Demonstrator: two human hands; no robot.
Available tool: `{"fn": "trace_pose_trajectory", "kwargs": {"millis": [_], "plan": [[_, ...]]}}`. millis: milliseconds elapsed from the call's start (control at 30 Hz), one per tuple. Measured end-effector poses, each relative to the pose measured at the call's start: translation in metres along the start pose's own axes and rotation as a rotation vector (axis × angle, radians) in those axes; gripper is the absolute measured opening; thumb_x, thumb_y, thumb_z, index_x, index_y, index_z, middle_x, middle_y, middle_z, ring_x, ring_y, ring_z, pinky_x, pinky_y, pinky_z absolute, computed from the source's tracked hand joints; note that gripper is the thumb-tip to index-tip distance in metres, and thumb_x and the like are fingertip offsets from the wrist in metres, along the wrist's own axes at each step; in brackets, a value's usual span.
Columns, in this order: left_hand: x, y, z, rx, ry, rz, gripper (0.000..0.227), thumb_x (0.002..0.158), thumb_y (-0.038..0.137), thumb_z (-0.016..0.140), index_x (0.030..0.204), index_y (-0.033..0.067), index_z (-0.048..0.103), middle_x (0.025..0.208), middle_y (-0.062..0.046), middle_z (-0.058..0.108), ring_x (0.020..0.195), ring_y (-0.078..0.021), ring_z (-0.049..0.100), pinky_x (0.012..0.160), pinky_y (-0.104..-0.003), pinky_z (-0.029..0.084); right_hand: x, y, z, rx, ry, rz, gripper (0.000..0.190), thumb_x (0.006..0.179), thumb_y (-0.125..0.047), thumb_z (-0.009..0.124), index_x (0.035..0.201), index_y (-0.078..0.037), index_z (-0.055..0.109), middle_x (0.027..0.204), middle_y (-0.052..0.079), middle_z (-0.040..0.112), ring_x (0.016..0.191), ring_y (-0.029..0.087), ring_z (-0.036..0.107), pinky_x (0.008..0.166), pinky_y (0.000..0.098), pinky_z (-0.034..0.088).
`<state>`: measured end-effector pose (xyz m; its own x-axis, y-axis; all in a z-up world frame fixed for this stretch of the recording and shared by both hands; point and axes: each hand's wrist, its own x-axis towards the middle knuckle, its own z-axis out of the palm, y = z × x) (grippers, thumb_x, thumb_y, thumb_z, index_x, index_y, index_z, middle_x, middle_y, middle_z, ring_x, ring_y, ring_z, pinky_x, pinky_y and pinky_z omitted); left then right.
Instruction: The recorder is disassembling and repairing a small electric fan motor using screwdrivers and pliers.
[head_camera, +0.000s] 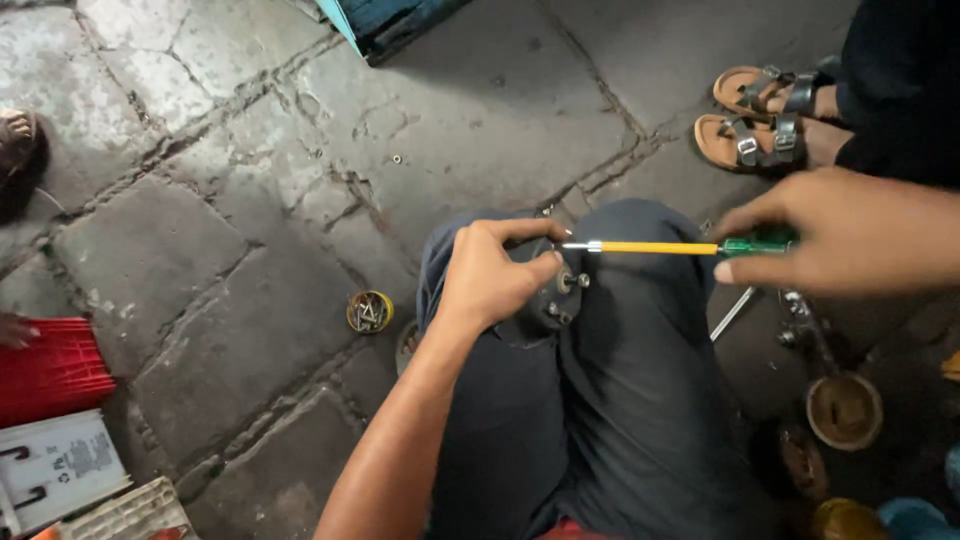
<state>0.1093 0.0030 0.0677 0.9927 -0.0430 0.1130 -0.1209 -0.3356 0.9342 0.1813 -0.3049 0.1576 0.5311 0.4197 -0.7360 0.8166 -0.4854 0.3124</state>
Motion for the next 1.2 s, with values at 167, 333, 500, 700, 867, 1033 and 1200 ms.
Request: {"fn": "trace_pose_trajectory", "kwargs": {"millis": [167,333,500,700,867,1033,1200], "plan": [[-0.007,0.013,-0.003,0.039,-0.088,-0.307,0.03,0.073,0.019,0.076,0.102,0.0144,0.083,0.069,-0.012,0.076,0.054,-0.0149,0.056,0.054,-0.033,0.045,0.003,0.004,-0.009,0.887,-0.313,0.219,0.042,0.104,-0.036,0.063,0.144,-0.029,0.054,0.067,0.009,0.059,0.041,0.015,0.048,0.036,0.0309,0.04],[-0.01,0.002,0.0,-0.021,-0.014,-0.125,0.028,0.074,0.018,0.074,0.1,0.0092,0.08,0.079,-0.009,0.078,0.064,-0.0097,0.07,0.063,-0.026,0.054,-0.006,-0.023,0.002,0.529,-0.06,0.196,0.057,0.094,-0.046,0.067,0.149,-0.034,0.058,0.061,-0.01,0.07,0.044,-0.001,0.057,0.045,0.0146,0.043],[-0.011,0.0,0.001,-0.063,-0.031,-0.08,0.027,0.074,0.017,0.075,0.098,0.0078,0.079,0.076,-0.011,0.078,0.067,-0.0096,0.073,0.066,-0.026,0.056,-0.018,-0.014,0.011,-0.357,0.294,-0.033,0.058,0.099,-0.031,0.055,0.155,-0.025,0.04,0.07,-0.002,0.058,0.039,0.003,0.051,0.035,0.0215,0.042],[-0.019,-0.006,0.004,-0.068,-0.026,-0.022,0.026,0.075,0.018,0.076,0.1,0.0086,0.079,0.083,-0.01,0.079,0.073,-0.0103,0.076,0.07,-0.025,0.057,-0.011,0.04,0.111,-0.015,0.565,-0.162,0.046,0.099,-0.047,0.054,0.143,-0.033,0.049,0.067,-0.009,0.061,0.044,0.002,0.055,0.038,0.0221,0.044],[-0.027,-0.001,0.001,-0.07,0.045,0.05,0.026,0.076,0.018,0.076,0.101,0.0095,0.079,0.09,-0.01,0.08,0.079,-0.0113,0.077,0.074,-0.025,0.058,0.025,0.049,0.136,0.102,0.929,-0.356,0.033,0.106,-0.056,0.049,0.132,-0.036,0.054,0.071,-0.016,0.062,0.051,-0.002,0.057,0.041,0.0201,0.045],[-0.024,0.014,-0.002,-0.003,-0.008,-0.135,0.027,0.076,0.021,0.074,0.101,0.0118,0.08,0.08,-0.011,0.078,0.062,-0.014,0.073,0.065,-0.028,0.055,-0.015,-0.037,0.019,-0.035,0.012,0.175,0.064,0.097,-0.06,0.051,0.156,-0.036,0.044,0.061,-0.009,0.067,0.036,-0.002,0.051,0.039,0.0184,0.041],[-0.028,-0.001,0.0,-0.041,0.025,0.023,0.027,0.075,0.02,0.075,0.1,0.0101,0.079,0.088,-0.009,0.08,0.075,-0.0116,0.076,0.072,-0.027,0.056,-0.016,-0.022,0.048,-0.488,0.356,0.018,0.056,0.105,-0.025,0.053,0.158,-0.026,0.034,0.069,-0.001,0.057,0.04,0.004,0.051,0.034,0.0241,0.042]]}}
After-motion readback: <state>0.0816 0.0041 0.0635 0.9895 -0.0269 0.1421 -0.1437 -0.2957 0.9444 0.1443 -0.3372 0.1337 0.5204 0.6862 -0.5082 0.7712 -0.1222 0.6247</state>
